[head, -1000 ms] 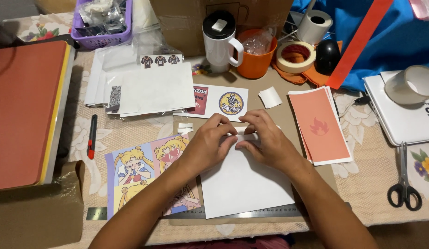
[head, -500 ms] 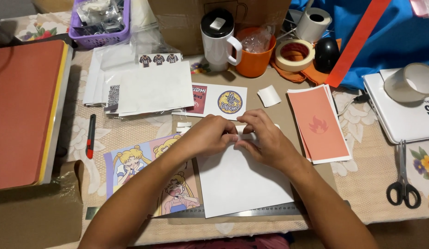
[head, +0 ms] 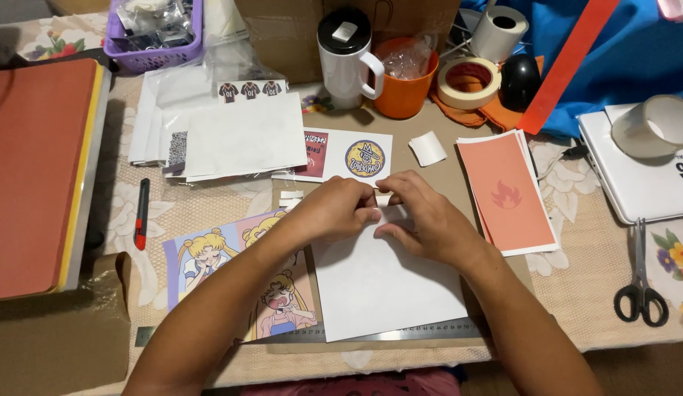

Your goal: The person cuts a strip of white tape and applies it to the corners of a stack of white paper sheets. They then place a gray cover sheet over the taped stack and press the edges to secure the assembly.

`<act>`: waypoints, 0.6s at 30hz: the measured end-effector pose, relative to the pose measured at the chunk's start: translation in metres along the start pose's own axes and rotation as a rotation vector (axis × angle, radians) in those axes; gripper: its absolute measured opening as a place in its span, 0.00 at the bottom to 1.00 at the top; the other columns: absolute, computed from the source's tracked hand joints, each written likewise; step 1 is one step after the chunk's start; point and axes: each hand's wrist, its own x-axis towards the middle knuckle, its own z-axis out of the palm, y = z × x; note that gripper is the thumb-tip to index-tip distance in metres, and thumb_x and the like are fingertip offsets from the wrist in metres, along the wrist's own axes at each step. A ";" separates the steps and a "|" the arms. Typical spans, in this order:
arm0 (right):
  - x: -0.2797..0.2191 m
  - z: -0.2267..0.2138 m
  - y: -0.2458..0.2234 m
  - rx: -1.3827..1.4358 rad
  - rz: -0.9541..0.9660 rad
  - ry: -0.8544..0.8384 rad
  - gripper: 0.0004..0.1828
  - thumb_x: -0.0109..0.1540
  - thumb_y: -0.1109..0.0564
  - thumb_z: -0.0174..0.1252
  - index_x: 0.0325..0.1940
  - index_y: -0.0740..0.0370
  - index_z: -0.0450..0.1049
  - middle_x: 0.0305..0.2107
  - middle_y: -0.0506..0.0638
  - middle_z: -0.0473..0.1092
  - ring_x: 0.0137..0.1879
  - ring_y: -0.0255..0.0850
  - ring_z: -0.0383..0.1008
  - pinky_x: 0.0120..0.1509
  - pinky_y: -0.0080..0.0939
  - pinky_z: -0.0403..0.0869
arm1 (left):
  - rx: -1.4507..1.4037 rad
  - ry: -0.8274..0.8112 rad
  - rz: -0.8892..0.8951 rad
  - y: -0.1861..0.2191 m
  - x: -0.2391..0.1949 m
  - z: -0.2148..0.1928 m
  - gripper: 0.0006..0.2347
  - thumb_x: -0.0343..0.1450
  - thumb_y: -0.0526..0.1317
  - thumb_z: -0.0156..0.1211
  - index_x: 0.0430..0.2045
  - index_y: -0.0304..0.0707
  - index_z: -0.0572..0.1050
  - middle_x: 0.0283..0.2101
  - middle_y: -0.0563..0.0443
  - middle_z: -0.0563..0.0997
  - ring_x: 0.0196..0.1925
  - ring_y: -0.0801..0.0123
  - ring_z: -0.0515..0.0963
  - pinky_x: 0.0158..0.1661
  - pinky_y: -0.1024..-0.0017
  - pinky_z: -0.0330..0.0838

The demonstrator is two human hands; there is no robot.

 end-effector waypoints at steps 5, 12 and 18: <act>0.000 -0.019 0.003 -0.115 0.049 -0.088 0.41 0.59 0.49 0.80 0.73 0.61 0.71 0.50 0.55 0.78 0.55 0.57 0.87 0.64 0.59 0.83 | -0.051 -0.005 -0.028 0.001 -0.001 -0.004 0.06 0.75 0.40 0.71 0.35 0.35 0.87 0.30 0.39 0.89 0.40 0.44 0.92 0.43 0.57 0.83; -0.002 -0.038 0.006 -0.130 0.180 -0.162 0.29 0.57 0.49 0.82 0.59 0.61 0.84 0.41 0.58 0.85 0.52 0.59 0.87 0.61 0.59 0.82 | -0.181 -0.027 -0.062 -0.022 0.014 0.008 0.12 0.69 0.39 0.78 0.44 0.40 0.86 0.36 0.47 0.92 0.43 0.55 0.92 0.47 0.59 0.84; 0.010 -0.056 -0.004 -0.050 0.349 -0.195 0.19 0.61 0.54 0.78 0.54 0.62 0.88 0.41 0.61 0.86 0.51 0.62 0.88 0.57 0.58 0.84 | -0.194 -0.050 -0.140 -0.022 0.018 0.003 0.14 0.67 0.40 0.81 0.46 0.43 0.88 0.36 0.52 0.94 0.44 0.60 0.93 0.51 0.64 0.83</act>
